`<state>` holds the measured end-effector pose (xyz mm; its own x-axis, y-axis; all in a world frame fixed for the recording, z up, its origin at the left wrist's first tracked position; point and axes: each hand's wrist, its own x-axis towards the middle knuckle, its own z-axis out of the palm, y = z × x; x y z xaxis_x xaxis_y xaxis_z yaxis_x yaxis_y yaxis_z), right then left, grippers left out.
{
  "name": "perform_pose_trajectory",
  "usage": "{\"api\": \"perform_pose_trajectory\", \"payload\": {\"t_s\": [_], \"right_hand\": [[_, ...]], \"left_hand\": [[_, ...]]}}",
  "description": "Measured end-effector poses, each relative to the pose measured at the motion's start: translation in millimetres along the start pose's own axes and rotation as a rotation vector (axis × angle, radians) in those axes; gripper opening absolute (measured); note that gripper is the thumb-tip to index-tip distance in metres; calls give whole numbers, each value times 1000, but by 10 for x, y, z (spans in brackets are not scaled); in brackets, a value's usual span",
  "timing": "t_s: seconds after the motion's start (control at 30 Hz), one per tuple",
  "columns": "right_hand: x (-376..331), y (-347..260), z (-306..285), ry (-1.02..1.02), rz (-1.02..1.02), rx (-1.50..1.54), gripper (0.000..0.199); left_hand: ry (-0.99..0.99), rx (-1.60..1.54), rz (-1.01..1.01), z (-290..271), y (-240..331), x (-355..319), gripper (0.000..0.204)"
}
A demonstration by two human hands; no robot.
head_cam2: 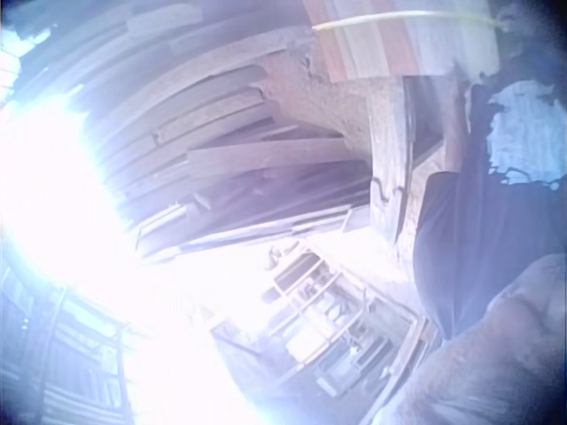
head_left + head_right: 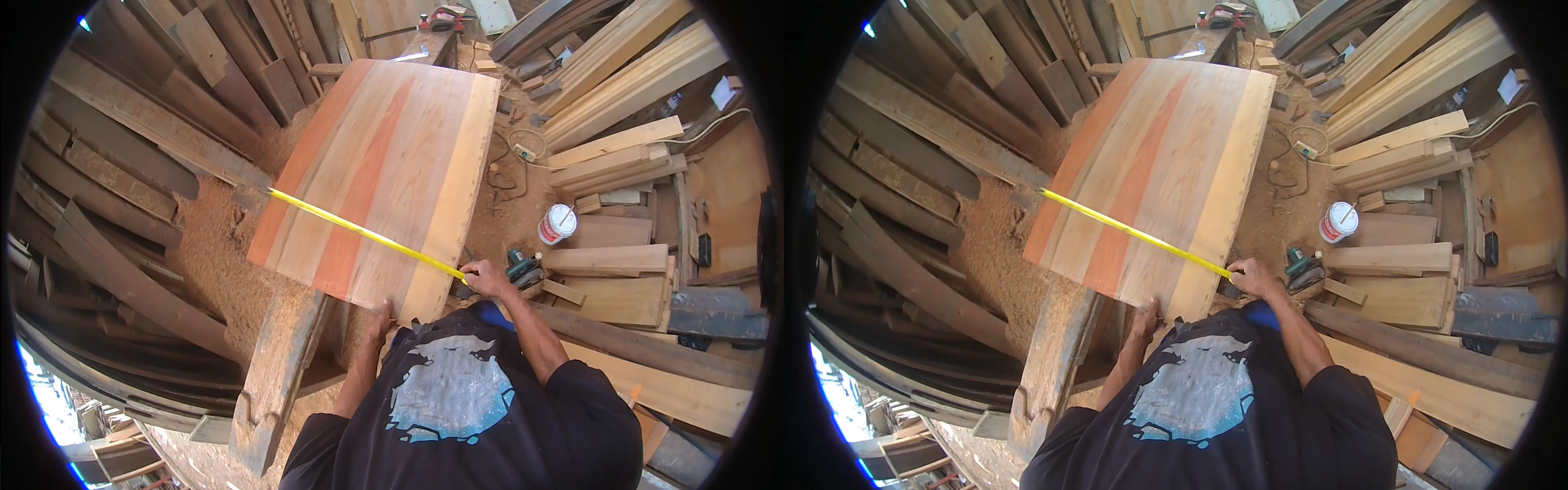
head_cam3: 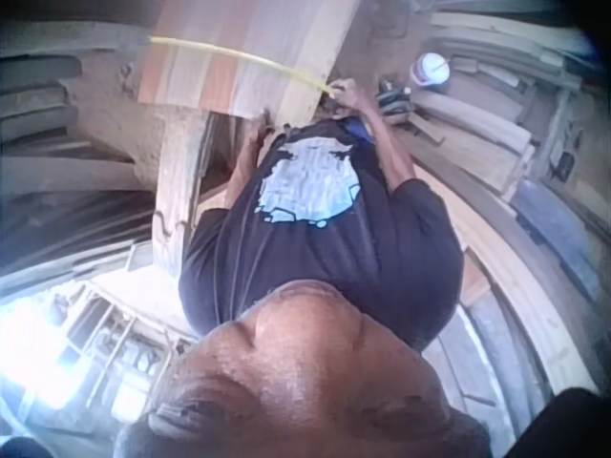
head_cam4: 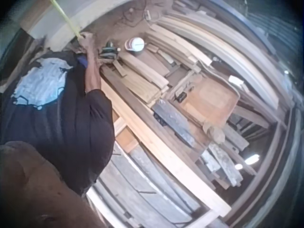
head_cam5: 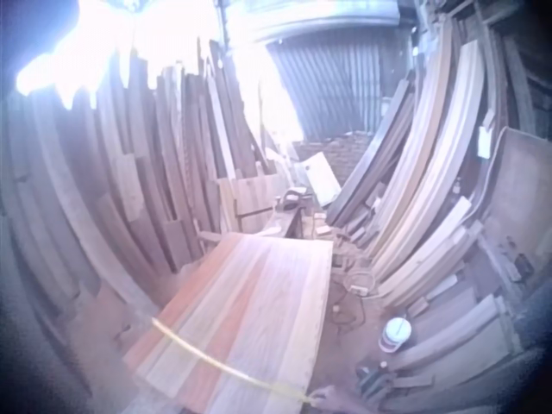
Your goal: The person measures a wooden board with a tape measure and marks it with a pencil, then moves a long wooden plank to the side and re-measures the first board.
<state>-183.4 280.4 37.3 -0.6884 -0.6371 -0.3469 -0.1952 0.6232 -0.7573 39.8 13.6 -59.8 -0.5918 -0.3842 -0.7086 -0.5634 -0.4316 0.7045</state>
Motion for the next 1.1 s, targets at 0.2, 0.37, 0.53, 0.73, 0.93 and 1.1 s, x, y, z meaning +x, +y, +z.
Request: {"api": "perform_pose_trajectory", "payload": {"t_s": [0.2, 0.37, 0.53, 0.73, 0.93, 1.1], "right_hand": [[-74, 161, 64, 127, 1, 195, 35], [-348, 475, -28, 239, 165, 171, 32], [-720, 859, 180, 87, 339, -21, 38], [-1008, 1055, 561, -91, 398, -132, 49], [-999, 969, 502, -175, 454, -94, 51], [-955, 1087, 473, -181, 475, -34, 57]], "left_hand": [[7, -3, 29, 8, 8, -13, 53], [48, -2, 82, 73, 53, -50, 52], [40, 33, 47, 30, -5, 3, 51], [11, 18, 34, 35, -13, 21, 51], [72, 12, 16, -28, -110, 58, 57], [100, -69, -48, 191, 29, -219, 60]]}}
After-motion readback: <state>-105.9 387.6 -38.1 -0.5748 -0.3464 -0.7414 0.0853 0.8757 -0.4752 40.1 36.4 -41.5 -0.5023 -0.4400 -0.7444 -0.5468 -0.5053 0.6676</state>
